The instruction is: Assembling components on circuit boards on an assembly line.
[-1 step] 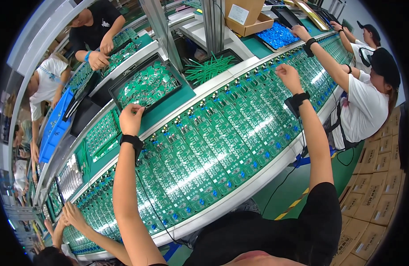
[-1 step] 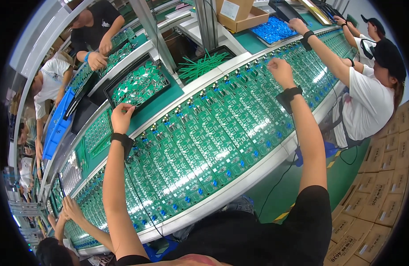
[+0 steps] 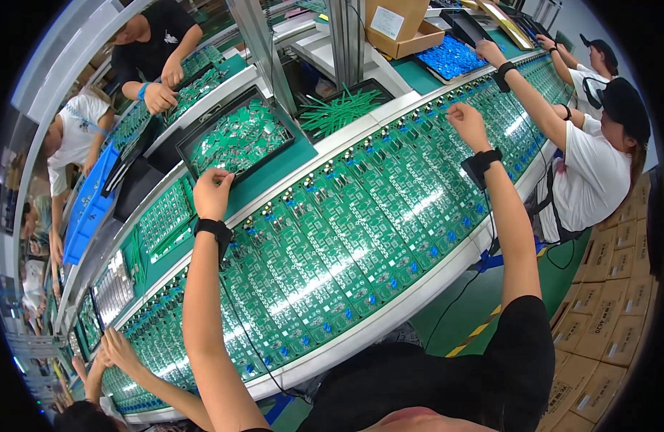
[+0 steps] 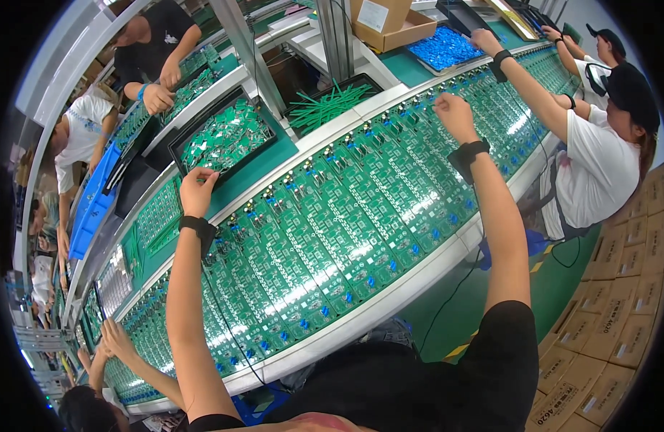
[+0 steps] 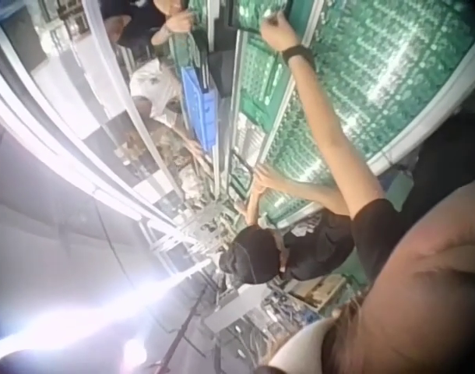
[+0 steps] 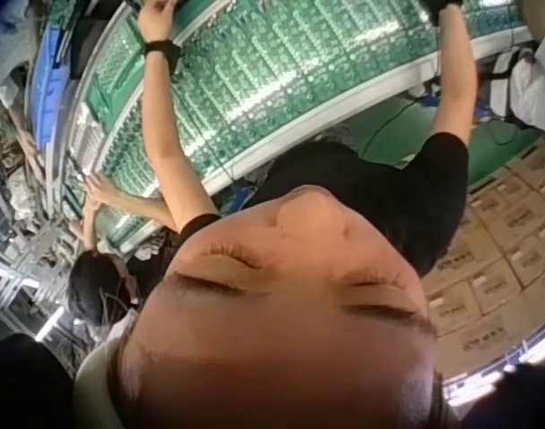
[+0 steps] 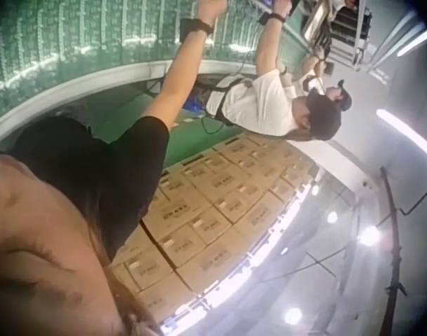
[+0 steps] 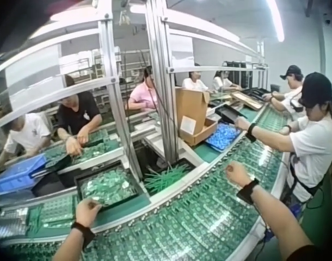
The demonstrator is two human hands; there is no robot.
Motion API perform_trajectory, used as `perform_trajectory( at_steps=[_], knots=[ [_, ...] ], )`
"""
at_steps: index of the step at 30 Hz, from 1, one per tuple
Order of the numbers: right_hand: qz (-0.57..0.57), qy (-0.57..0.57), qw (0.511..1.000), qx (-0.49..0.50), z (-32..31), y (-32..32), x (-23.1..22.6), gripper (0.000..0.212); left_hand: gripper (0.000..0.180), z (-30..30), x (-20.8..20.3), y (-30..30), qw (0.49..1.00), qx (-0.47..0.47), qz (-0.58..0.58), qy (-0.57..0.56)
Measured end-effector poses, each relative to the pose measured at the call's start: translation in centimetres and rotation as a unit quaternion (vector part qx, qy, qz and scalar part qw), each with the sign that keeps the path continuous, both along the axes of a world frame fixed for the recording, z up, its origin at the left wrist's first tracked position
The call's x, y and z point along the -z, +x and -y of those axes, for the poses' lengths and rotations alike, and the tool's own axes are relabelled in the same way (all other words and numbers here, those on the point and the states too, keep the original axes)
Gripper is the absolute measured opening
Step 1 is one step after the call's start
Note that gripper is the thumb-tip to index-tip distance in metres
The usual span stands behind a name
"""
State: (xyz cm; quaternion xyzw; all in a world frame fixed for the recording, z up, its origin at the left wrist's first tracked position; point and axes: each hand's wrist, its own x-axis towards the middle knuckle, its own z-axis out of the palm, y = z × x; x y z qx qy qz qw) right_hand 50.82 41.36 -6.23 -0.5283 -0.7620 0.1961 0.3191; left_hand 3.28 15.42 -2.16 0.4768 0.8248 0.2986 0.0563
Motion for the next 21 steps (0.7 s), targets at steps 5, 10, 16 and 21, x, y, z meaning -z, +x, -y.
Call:
perform_trajectory(
  at_steps=[5,10,16,21],
  knots=[
    [0.000,0.022,1.000,-0.009,-0.1,-0.4,1.2,0.010,0.015,-0.2,-0.1,0.4,0.999,-0.006,0.023,0.041],
    [0.077,0.063,0.995,-0.003,0.3,-1.0,0.9,0.010,0.014,-0.3,-1.0,1.2,0.998,-0.025,0.028,0.050],
    [0.143,0.087,0.986,0.012,0.3,-1.1,1.4,0.008,0.015,-0.3,-0.3,1.0,0.993,-0.039,0.053,0.097],
    [0.174,0.094,0.980,0.007,0.0,-0.9,1.3,0.007,0.014,-0.2,0.1,0.4,0.984,-0.026,0.127,0.123]
  ],
)
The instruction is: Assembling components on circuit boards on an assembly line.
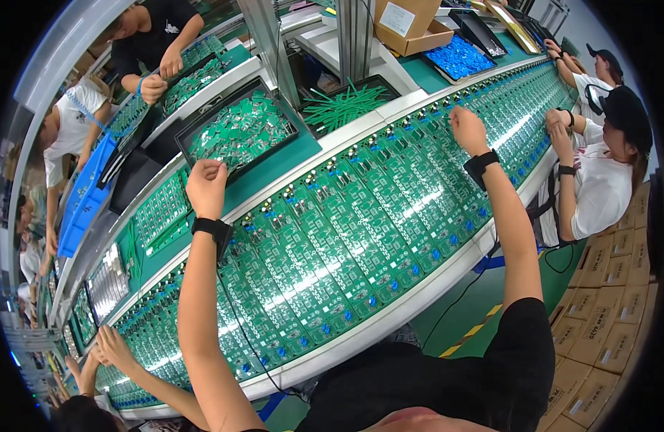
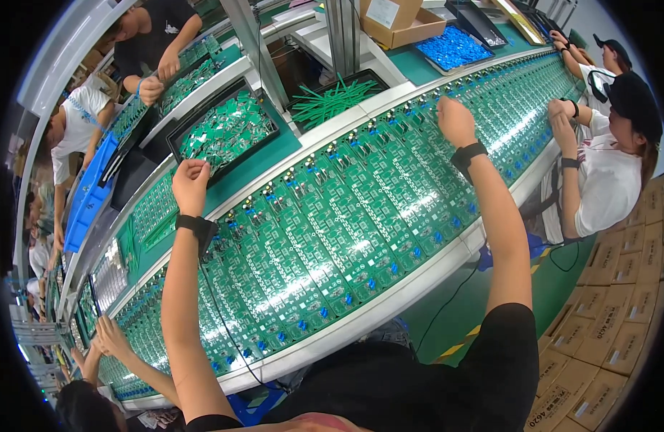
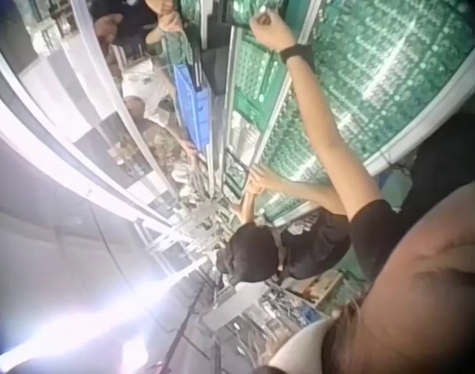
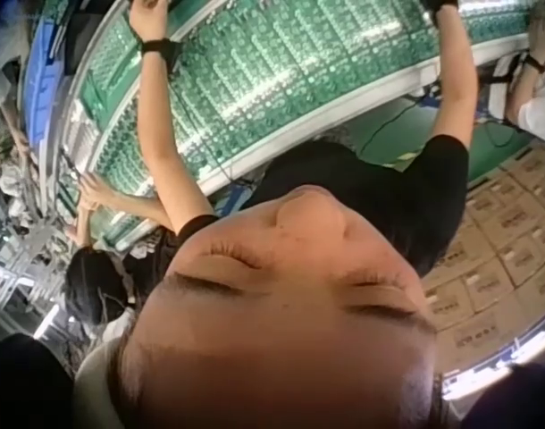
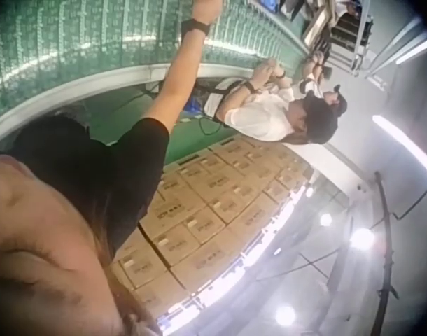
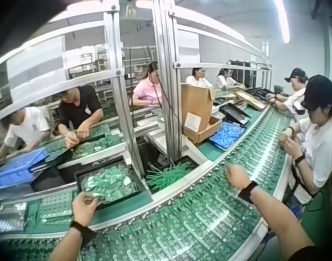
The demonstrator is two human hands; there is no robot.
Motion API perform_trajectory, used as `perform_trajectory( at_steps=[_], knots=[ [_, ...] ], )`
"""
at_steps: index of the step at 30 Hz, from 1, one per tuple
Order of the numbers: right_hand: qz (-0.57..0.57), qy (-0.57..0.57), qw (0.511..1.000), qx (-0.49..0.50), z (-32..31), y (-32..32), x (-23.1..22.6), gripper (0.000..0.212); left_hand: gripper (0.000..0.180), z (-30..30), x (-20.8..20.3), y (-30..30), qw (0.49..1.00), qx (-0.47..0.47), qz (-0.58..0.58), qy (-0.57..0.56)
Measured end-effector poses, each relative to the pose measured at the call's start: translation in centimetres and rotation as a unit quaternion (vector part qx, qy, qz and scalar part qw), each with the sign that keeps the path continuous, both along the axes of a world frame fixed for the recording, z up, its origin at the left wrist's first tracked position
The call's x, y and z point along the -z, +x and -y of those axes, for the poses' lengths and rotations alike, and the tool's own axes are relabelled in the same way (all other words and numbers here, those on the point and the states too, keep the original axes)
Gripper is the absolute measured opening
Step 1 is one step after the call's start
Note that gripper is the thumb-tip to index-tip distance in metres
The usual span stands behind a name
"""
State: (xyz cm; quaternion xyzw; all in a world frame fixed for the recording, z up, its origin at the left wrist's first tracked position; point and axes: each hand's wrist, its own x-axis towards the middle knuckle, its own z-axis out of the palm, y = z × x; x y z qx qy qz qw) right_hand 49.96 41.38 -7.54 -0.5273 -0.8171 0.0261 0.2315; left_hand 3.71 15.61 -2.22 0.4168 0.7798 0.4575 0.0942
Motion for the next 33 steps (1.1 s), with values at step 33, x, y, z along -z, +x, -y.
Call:
perform_trajectory(
  at_steps=[33],
  knots=[
    [0.230,-0.012,0.973,-0.032,-2.1,-3.8,-1.5,0.010,0.020,1.3,-1.1,0.9,0.993,0.038,0.108,-0.015]
  ],
)
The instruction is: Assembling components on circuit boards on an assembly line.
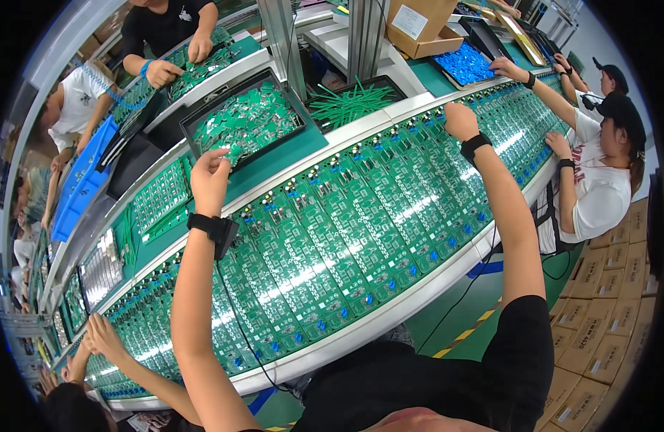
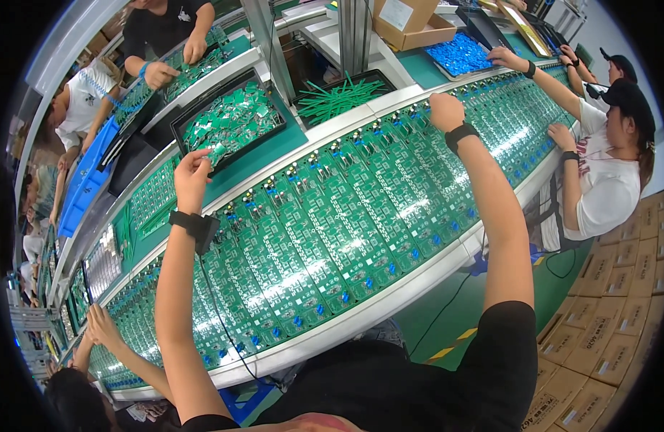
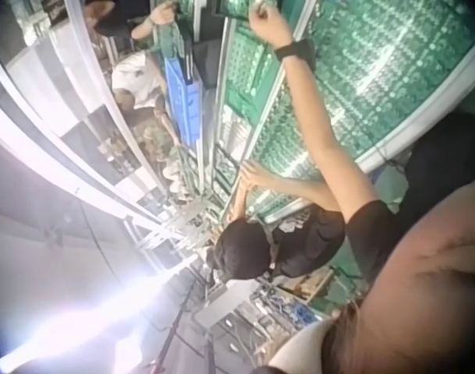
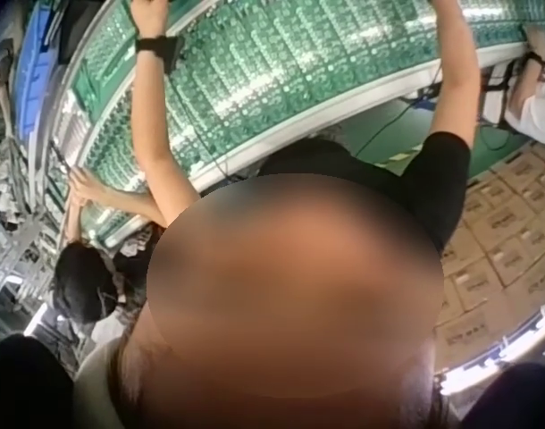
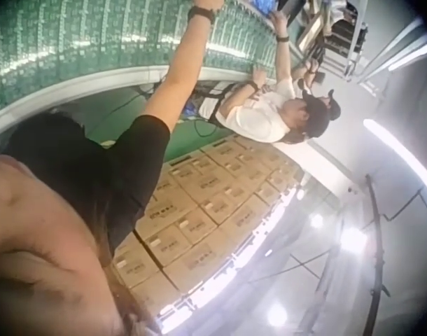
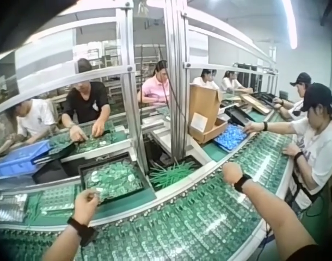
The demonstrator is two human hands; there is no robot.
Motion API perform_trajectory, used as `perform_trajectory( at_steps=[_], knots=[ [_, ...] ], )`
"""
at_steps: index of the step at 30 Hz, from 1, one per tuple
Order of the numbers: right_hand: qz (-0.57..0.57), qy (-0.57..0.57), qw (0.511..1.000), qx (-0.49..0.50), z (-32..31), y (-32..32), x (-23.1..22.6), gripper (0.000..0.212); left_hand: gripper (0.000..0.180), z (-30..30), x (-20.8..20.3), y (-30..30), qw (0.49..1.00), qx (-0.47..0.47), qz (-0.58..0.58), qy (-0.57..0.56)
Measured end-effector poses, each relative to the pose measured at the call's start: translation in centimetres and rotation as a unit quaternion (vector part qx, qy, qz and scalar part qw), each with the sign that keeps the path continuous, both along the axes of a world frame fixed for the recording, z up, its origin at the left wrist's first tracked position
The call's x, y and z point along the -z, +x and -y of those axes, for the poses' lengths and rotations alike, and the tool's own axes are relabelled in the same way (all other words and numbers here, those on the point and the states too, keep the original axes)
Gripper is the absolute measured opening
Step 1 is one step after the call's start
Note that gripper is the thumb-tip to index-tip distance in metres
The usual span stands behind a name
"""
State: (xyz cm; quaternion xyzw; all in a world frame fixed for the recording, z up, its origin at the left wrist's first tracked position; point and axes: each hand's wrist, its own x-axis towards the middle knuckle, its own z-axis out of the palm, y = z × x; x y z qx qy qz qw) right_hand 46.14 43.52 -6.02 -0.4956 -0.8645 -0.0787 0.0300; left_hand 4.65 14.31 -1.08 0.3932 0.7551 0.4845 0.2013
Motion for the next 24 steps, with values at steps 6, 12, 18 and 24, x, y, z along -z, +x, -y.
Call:
perform_trajectory(
  at_steps=[6,12,18,24],
  knots=[
    [-0.075,0.021,0.994,-0.078,-0.7,2.6,0.1,0.009,0.019,0.2,-0.8,1.0,1.000,0.003,0.008,-0.005],
    [-0.114,0.090,0.988,-0.056,2.8,3.1,-0.7,0.009,0.019,1.1,-0.9,0.4,1.000,0.002,0.025,-0.007],
    [-0.120,0.088,0.987,-0.065,2.8,3.6,1.2,0.013,0.021,0.4,-1.2,1.5,0.999,0.002,0.046,0.001],
    [-0.145,0.141,0.976,-0.083,4.2,2.7,0.4,0.010,0.021,0.8,-2.0,2.2,0.998,0.025,0.061,-0.002]
  ],
)
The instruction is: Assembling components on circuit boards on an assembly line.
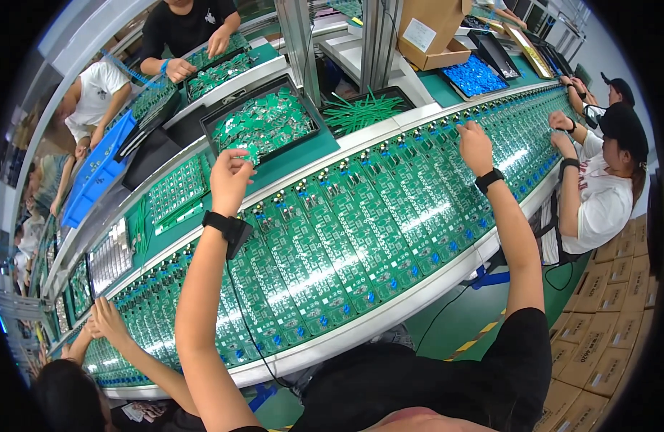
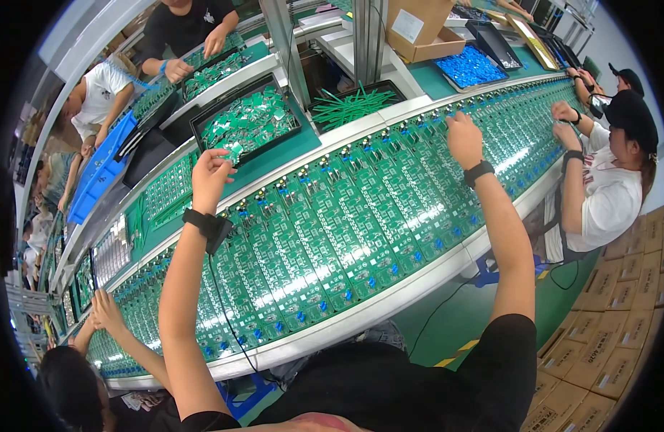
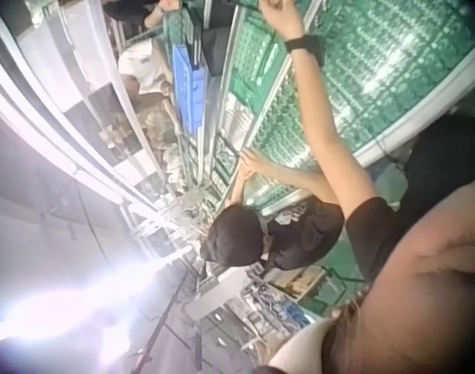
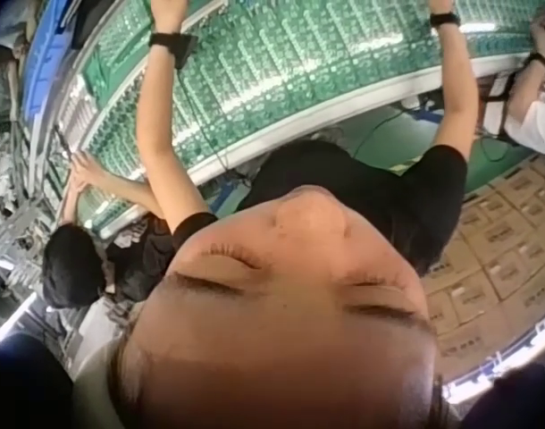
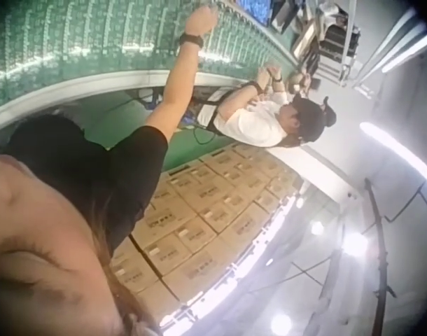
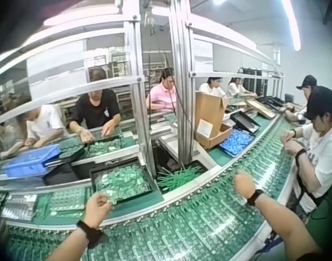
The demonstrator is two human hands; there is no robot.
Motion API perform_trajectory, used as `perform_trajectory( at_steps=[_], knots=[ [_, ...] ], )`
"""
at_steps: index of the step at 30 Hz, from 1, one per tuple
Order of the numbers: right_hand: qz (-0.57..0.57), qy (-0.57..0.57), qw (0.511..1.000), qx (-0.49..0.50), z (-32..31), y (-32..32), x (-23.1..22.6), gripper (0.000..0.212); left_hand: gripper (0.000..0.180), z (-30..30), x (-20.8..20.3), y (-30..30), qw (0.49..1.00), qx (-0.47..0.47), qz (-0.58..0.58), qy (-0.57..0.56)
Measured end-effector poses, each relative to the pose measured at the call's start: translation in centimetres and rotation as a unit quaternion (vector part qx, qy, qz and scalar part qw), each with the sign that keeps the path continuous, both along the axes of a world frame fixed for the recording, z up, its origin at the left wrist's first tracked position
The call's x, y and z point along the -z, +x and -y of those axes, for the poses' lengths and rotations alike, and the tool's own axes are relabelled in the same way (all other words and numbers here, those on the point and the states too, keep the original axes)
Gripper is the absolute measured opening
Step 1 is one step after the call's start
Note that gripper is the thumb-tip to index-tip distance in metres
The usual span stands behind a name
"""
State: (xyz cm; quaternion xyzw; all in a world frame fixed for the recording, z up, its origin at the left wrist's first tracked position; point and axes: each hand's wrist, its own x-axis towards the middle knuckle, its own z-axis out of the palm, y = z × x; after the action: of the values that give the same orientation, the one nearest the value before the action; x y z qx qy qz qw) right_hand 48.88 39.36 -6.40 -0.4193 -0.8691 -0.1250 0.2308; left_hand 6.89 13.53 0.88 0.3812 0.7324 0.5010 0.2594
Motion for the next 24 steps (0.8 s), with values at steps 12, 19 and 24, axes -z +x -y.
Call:
perform_trajectory(
  at_steps=[12,19,24],
  knots=[
    [0.042,-0.005,0.998,-0.038,0.6,-0.1,0.6,0.014,0.024,0.5,0.0,0.7,0.998,0.038,0.043,0.020],
    [0.022,-0.022,0.999,-0.017,-0.1,-0.3,0.6,0.015,0.025,-0.2,-1.1,3.8,0.979,0.093,0.152,0.098],
    [0.033,-0.027,0.999,0.009,2.4,-2.4,-2.0,0.023,0.026,1.5,-2.4,6.2,0.976,0.098,0.164,0.107]
  ],
)
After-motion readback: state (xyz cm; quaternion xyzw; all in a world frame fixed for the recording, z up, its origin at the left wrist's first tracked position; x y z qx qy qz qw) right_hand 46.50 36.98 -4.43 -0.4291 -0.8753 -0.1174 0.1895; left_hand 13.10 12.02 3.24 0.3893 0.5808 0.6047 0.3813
